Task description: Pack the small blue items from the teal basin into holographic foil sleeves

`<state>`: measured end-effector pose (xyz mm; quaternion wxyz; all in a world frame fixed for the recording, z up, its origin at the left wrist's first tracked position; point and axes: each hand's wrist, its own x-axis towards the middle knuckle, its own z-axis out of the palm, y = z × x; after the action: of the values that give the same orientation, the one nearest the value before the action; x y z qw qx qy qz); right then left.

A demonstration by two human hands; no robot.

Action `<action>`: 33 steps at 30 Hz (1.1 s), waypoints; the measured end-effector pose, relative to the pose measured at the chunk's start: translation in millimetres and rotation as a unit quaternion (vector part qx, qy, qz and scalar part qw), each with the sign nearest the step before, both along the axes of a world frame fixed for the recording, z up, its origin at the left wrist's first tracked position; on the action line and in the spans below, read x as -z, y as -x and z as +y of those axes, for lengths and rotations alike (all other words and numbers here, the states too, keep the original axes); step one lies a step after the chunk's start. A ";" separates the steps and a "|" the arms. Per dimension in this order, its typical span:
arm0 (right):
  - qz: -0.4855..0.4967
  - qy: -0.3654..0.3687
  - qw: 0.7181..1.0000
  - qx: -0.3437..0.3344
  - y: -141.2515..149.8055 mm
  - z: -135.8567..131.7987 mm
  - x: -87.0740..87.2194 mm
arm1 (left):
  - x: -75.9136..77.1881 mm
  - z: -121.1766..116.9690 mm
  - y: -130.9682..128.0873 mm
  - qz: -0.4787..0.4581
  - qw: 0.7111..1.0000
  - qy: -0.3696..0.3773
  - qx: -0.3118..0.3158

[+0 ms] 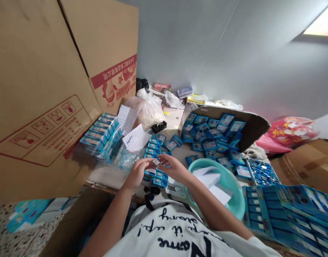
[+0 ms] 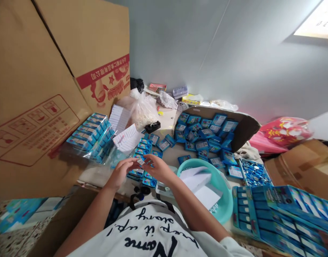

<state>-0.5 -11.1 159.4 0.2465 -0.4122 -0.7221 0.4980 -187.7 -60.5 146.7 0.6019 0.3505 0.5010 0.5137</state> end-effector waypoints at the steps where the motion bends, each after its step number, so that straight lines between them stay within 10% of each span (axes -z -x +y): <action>1: 0.024 0.036 0.999 0.001 0.1 0.5 3.2 | 1.1 -0.1 -0.9 -0.001 1.000 -0.001 0.002; 10: 0.002 -0.073 0.997 -0.007 3.2 0.6 -12.6 | -1.4 -5.0 -8.5 0.132 0.990 -0.034 0.046; 16: -0.051 -0.142 0.987 0.047 4.2 -1.3 -9.0 | 4.0 -5.0 -16.7 0.005 0.998 0.005 0.058; 26: 0.107 0.162 0.979 0.068 12.6 1.6 -2.3 | -10.8 9.6 2.9 0.049 0.993 -0.029 0.101; 33: 0.050 0.054 0.995 0.066 14.4 -4.5 -9.0 | -8.9 14.6 4.3 0.073 0.986 -0.036 0.145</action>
<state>-14.9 -15.6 168.3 0.2920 -0.4464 -0.6519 0.5389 -192.0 -46.0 155.6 0.6185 0.4780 0.4687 0.4116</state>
